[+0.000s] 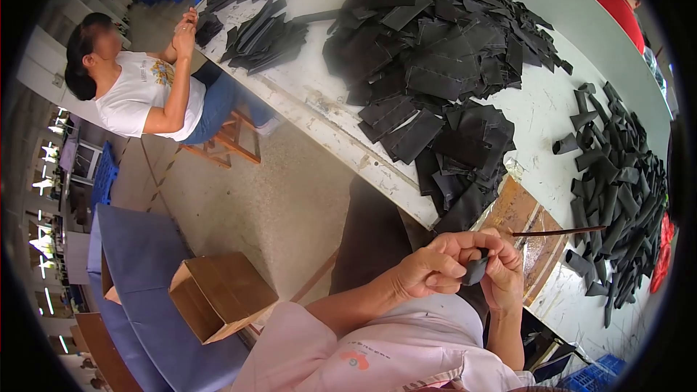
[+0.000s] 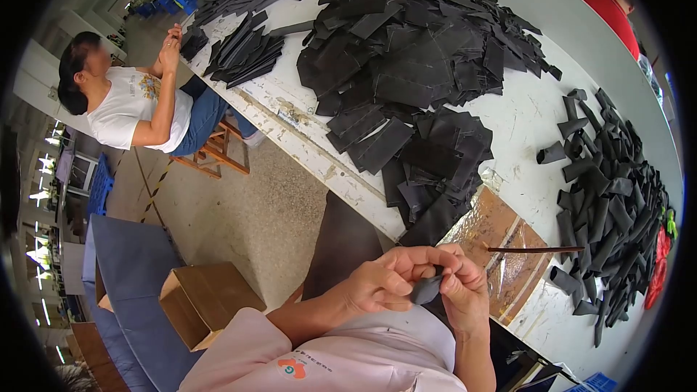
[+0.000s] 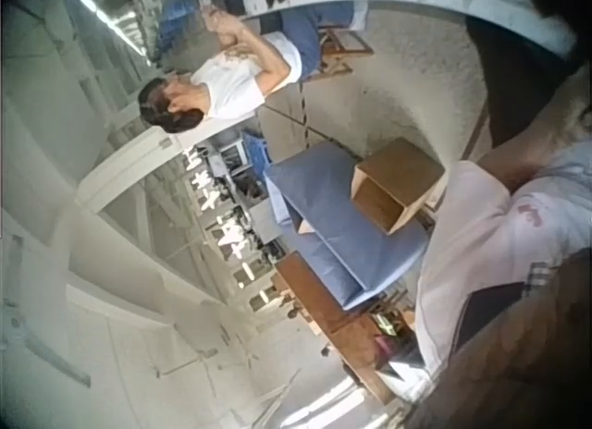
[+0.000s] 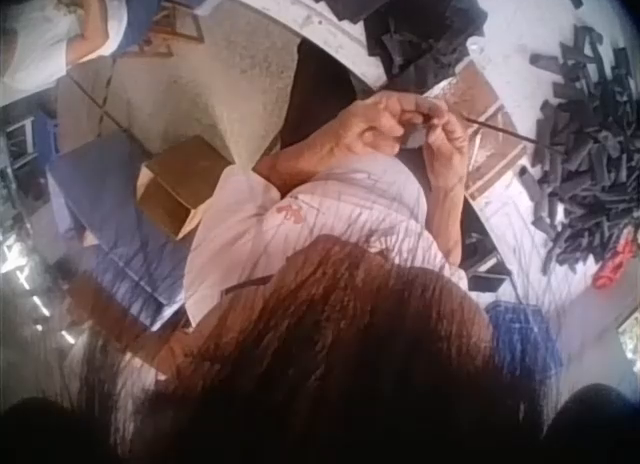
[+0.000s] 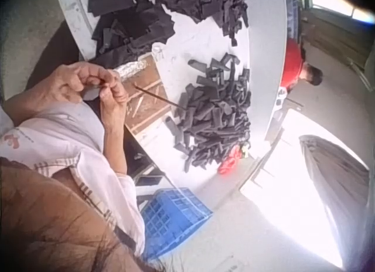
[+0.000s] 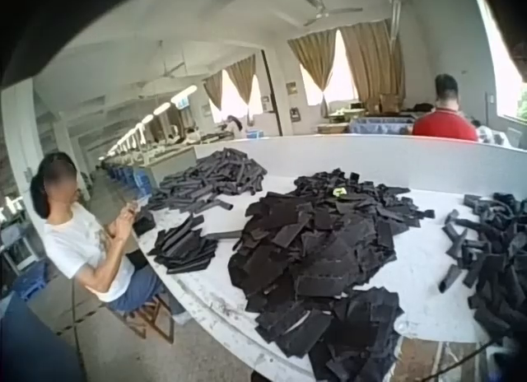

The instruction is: Folding or assembling black synthetic materials in a manufacturing setting.

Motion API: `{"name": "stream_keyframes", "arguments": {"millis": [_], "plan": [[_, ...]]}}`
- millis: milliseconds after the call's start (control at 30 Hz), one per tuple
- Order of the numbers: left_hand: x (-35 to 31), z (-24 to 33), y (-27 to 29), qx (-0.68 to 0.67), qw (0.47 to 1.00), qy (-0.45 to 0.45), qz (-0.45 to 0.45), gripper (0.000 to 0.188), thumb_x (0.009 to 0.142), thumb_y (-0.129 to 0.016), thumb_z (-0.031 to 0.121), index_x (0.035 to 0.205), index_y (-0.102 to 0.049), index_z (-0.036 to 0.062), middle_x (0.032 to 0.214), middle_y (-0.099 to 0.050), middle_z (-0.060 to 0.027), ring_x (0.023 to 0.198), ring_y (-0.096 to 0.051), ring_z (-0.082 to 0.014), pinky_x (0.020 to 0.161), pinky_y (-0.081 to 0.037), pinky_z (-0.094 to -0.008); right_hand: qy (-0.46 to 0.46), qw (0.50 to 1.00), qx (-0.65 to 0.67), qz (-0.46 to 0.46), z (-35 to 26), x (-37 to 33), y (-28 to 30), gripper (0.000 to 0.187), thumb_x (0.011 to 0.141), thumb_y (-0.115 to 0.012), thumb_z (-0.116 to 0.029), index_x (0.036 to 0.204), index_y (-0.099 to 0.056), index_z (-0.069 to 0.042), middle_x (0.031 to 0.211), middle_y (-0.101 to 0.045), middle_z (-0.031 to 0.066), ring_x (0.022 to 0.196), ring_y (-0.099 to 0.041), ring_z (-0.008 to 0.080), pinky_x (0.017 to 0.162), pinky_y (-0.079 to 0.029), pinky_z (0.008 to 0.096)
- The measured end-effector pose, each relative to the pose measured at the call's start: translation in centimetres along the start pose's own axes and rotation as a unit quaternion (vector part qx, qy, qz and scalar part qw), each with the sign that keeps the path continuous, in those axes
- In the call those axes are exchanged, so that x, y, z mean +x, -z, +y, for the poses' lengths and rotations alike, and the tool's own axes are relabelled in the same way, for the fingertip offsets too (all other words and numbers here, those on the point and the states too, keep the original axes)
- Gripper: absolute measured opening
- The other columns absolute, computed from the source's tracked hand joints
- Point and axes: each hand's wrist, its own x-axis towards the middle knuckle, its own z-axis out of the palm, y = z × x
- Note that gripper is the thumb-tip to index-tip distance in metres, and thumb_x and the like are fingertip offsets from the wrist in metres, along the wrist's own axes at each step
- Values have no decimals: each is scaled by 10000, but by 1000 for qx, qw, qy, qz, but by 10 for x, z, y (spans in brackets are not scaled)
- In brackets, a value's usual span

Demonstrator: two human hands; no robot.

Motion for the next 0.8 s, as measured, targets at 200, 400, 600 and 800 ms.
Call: {"name": "stream_keyframes", "arguments": {"millis": [200,400,600,800], "plan": [[8,-20,-10,499,810,-208,227,233,757,-580,-28,988,-565,-7,763,-544,-19,499,-381,8,415,-285,-163,113,970,-205,58,-7,2,3,164,782,-601,-126,716,-492,-23,796,-530,55,690,-467,123,641,-378,240],[20,-23,-5,527,738,-350,234,125,748,-569,-53,863,-571,-4,689,-539,-22,548,-428,-37,485,-370,-186,240,871,-424,64,-8,3,-4,129,759,-594,-66,715,-483,-18,772,-532,70,676,-471,139,592,-377,235],[18,-24,2,431,835,-253,231,86,772,-564,-48,846,-564,-5,733,-570,-26,528,-466,-8,436,-345,-144,221,878,-413,100,-6,4,1,163,759,-606,-120,702,-483,-29,732,-466,33,633,-423,125,572,-345,217],[14,-15,8,135,983,-100,78,131,788,-536,-24,903,-497,24,716,-559,-22,416,-352,8,342,-248,-143,41,990,-132,36,-14,-4,4,213,785,-607,-189,695,-492,-33,735,-454,8,667,-405,93,600,-323,216]]}}
